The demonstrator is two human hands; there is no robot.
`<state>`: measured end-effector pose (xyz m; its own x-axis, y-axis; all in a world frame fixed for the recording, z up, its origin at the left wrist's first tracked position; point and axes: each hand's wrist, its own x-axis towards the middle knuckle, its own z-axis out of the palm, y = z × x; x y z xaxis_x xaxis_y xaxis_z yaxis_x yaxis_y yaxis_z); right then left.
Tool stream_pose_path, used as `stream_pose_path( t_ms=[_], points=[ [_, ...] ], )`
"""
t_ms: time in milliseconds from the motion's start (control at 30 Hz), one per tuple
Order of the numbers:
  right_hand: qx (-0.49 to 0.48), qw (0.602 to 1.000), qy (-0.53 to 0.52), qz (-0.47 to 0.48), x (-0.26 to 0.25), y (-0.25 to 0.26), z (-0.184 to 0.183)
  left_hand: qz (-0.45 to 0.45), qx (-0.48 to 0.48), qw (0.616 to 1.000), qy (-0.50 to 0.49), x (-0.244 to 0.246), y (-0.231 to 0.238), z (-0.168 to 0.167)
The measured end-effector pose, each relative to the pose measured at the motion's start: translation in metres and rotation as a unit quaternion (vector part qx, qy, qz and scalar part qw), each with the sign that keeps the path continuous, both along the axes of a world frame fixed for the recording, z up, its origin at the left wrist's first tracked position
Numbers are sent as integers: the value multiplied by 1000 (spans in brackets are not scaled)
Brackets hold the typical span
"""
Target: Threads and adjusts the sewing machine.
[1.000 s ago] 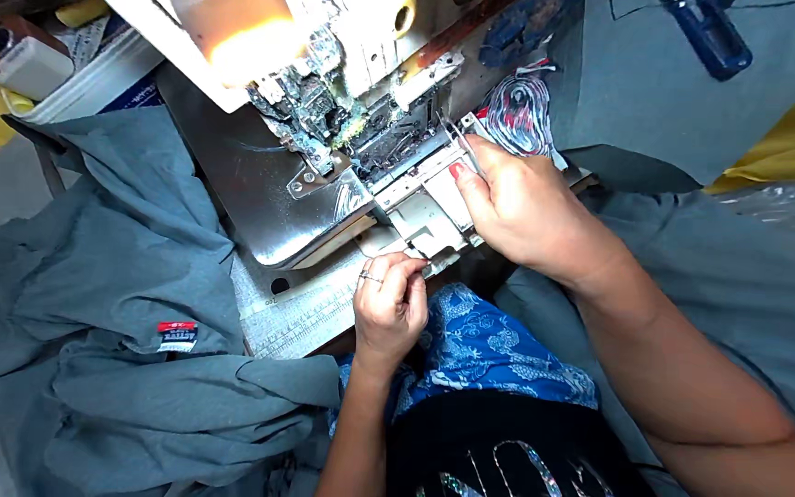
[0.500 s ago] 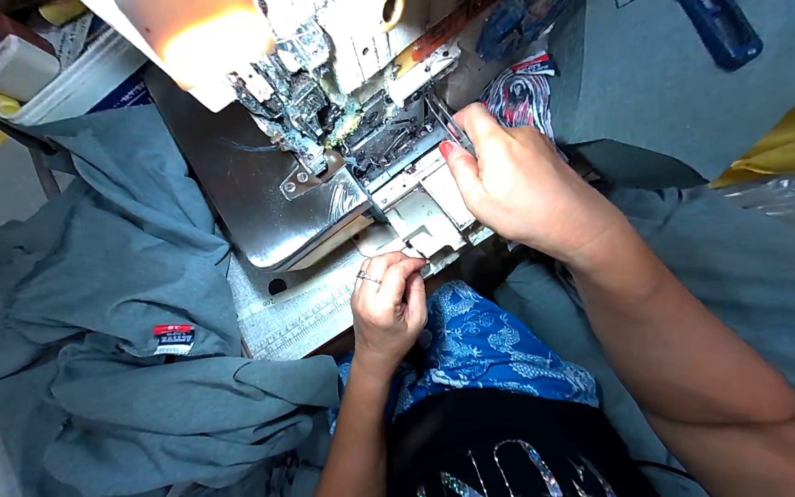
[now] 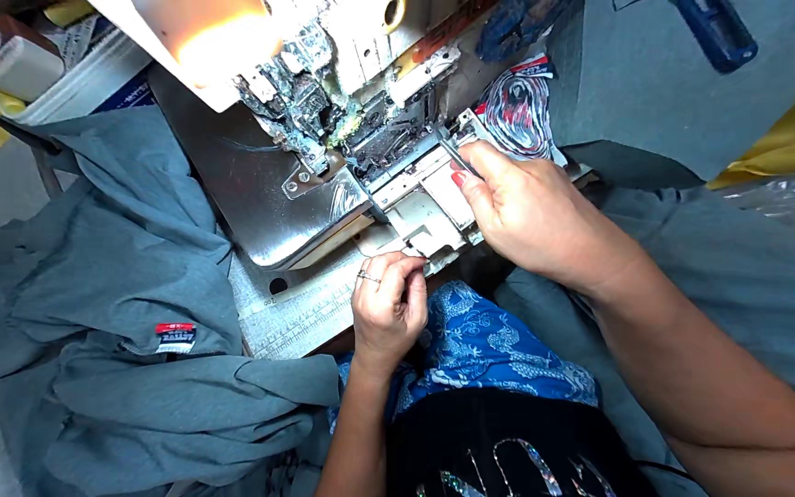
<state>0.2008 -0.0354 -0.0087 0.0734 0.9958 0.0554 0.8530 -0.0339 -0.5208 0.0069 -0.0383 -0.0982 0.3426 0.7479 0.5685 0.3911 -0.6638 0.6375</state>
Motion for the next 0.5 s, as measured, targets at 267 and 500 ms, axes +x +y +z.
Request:
stream_pose_path(
  t_ms=[267,500],
  points=[
    [-51,998,-12,-31,1,14,7,1,-2,1000,9,-1,0,0],
    [-52,998,-18,-22,-1,23,12,2,1,1000,9,0,0,0]
  ],
)
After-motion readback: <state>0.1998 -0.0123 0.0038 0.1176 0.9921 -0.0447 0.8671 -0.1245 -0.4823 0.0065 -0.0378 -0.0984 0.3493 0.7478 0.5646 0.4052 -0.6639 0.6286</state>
